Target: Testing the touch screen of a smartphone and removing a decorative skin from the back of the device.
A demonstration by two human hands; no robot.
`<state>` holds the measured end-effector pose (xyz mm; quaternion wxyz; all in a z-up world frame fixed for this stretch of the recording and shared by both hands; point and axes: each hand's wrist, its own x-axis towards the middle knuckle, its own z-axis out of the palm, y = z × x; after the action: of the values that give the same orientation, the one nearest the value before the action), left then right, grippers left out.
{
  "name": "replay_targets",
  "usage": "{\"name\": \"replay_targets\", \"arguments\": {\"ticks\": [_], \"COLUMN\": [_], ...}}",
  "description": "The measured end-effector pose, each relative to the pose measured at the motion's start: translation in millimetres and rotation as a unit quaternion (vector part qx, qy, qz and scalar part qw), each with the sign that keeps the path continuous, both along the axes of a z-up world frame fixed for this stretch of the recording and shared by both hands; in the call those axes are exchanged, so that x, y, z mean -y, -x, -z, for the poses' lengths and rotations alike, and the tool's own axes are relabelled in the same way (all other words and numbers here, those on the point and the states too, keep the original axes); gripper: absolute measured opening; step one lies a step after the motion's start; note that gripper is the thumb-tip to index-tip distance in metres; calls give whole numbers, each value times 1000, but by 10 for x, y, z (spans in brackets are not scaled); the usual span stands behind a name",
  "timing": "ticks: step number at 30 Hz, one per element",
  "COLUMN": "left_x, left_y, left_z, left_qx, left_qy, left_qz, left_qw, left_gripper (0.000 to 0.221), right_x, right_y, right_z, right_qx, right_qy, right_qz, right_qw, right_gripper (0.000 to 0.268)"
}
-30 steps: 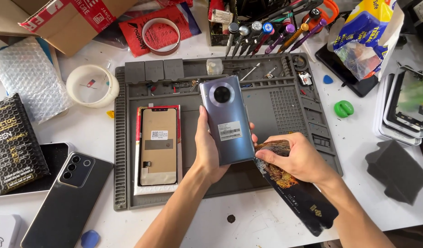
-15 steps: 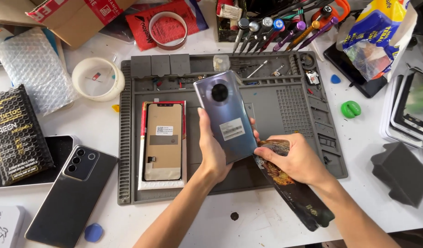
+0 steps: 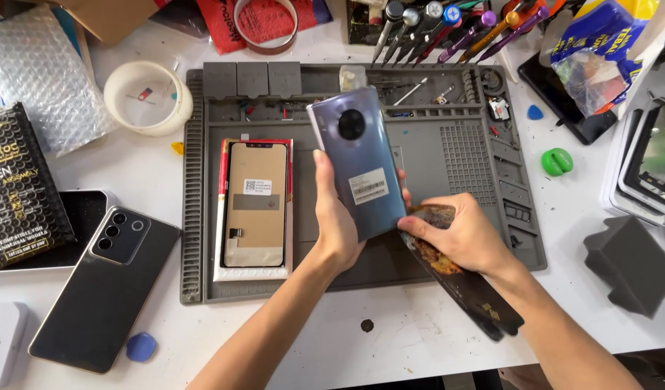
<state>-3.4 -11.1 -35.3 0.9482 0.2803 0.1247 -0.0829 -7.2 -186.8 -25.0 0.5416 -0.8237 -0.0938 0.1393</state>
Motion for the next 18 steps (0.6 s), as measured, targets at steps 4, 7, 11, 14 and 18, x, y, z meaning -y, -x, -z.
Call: {"name": "replay_targets", "arguments": {"ticks": [4,7,11,14,18], "left_x": [4,24,98,84,-5], "left_y": [-11,16,56,39,49], "left_z": [-8,-69,16,-37,-130], "left_qx": [-7,14,45,72,64], "left_qy": [10,3,31,63,88], "left_qz": [-81,-122,-162,-160,-127], "left_qw": [997,992,985,983,986], "left_gripper": [96,92,95,93,89], "right_x": [-174,-327,-396,-432,-330], "right_y": [29,73,245,265,231], "right_z": [47,12,143,50,31], "right_qx": [66,91,141,153,133], "right_qy": [-14,-24,-33,-52,-95], "right_qz": [60,104,142,141,102], "right_qw": [996,990,979,977,981], "right_gripper": [46,48,46,44,37]}}
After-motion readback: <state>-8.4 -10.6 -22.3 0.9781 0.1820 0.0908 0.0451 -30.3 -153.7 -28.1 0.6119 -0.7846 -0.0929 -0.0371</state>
